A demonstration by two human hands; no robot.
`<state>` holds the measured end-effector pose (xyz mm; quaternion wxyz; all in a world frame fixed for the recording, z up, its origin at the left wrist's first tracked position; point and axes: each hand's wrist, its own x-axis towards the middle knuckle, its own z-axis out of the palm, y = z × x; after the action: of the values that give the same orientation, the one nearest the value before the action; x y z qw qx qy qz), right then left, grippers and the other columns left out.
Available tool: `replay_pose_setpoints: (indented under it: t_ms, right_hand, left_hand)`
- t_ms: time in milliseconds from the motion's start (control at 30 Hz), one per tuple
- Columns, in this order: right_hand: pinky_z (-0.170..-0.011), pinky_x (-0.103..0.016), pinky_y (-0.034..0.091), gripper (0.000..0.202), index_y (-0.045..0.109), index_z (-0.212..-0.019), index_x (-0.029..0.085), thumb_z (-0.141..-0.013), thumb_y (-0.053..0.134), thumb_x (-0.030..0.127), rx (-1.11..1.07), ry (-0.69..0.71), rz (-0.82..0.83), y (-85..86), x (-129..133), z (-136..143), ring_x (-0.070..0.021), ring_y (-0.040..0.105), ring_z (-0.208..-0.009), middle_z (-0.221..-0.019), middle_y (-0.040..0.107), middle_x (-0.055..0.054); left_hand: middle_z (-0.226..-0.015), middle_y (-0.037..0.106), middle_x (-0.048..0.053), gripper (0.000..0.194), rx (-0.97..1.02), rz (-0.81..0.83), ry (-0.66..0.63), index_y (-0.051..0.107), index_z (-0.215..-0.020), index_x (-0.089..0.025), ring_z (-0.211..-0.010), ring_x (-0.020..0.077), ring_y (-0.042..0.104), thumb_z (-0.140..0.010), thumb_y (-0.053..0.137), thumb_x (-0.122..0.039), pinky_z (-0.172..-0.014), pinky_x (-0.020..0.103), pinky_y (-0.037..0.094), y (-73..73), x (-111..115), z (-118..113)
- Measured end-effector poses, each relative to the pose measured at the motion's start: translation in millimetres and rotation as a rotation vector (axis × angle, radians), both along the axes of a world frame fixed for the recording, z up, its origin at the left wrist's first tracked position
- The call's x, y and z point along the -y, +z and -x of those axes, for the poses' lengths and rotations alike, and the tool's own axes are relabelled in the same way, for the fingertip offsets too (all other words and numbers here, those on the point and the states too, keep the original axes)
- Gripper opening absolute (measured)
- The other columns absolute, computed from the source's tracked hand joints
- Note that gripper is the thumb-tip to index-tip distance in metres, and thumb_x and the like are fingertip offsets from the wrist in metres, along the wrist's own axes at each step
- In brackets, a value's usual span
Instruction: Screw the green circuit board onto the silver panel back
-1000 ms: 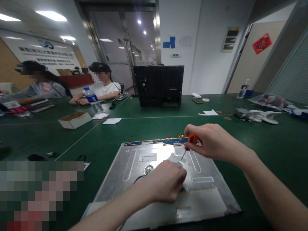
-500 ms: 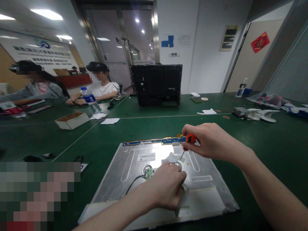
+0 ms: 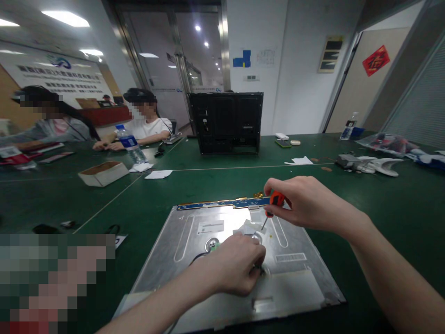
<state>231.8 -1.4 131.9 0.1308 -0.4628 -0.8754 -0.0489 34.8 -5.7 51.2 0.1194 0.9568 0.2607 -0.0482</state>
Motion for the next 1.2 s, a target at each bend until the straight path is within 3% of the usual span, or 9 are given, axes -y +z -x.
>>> replay_pose_setpoints:
  t_ms: [167,400,567,833,1200]
  right_hand:
    - [-0.053,-0.025,0.032,0.019,0.056,-0.095,0.021,-0.084,0.056,0.036,-0.076,0.033,0.076,11.0,6.6,-10.8,-0.0128,0.052,-0.06,-0.072,0.061,0.0]
    - [-0.061,-0.024,0.038,0.013,0.058,-0.094,0.021,-0.083,0.06,0.025,-0.143,0.283,0.354,22.2,23.7,-9.2,-0.0102,0.055,-0.063,-0.075,0.064,0.003]
    - [-0.061,-0.024,0.037,0.008,0.06,-0.089,0.022,-0.082,0.059,0.019,-0.085,0.291,0.367,17.6,27.0,0.1,-0.0109,0.056,-0.069,-0.079,0.064,0.003]
    - [-0.063,-0.024,0.038,0.007,0.06,-0.087,0.022,-0.083,0.057,0.017,-0.022,0.323,0.357,9.4,24.0,6.8,-0.0119,0.058,-0.072,-0.081,0.066,0.003]
    - [-0.065,-0.025,0.04,0.009,0.061,-0.091,0.023,-0.084,0.059,0.018,-0.004,0.337,0.374,7.7,23.3,7.1,-0.0135,0.06,-0.077,-0.086,0.066,0.002]
  left_hand:
    - [-0.075,0.062,0.004,0.003,0.002,0.017,-0.01,0.058,-0.073,-0.019,-0.068,0.0203,0.057,-0.071,0.058,-0.017,-0.061,0.032,0.044,-1.0,-0.8,0.7]
    - [-0.075,0.062,0.002,0.007,0.007,0.087,-0.005,0.06,-0.075,-0.019,-0.066,0.0184,0.057,-0.07,0.062,-0.015,-0.056,0.027,0.04,4.7,-3.3,1.7]
    - [-0.068,0.059,0.0,0.006,-0.011,0.092,-0.001,0.059,-0.071,-0.019,-0.061,0.0167,0.056,-0.071,0.063,-0.015,-0.051,0.026,0.035,8.0,-3.6,0.5]
    - [-0.063,0.056,0.0,0.011,0.041,0.062,-0.033,0.056,-0.063,-0.019,-0.058,0.0159,0.054,-0.07,0.061,-0.012,-0.048,0.026,0.031,1.5,-3.9,2.2]
    - [-0.067,0.061,0.001,0.007,0.005,0.042,-0.06,0.058,-0.067,-0.018,-0.061,0.0172,0.055,-0.072,0.059,-0.014,-0.049,0.026,0.034,-0.5,-3.9,1.6]
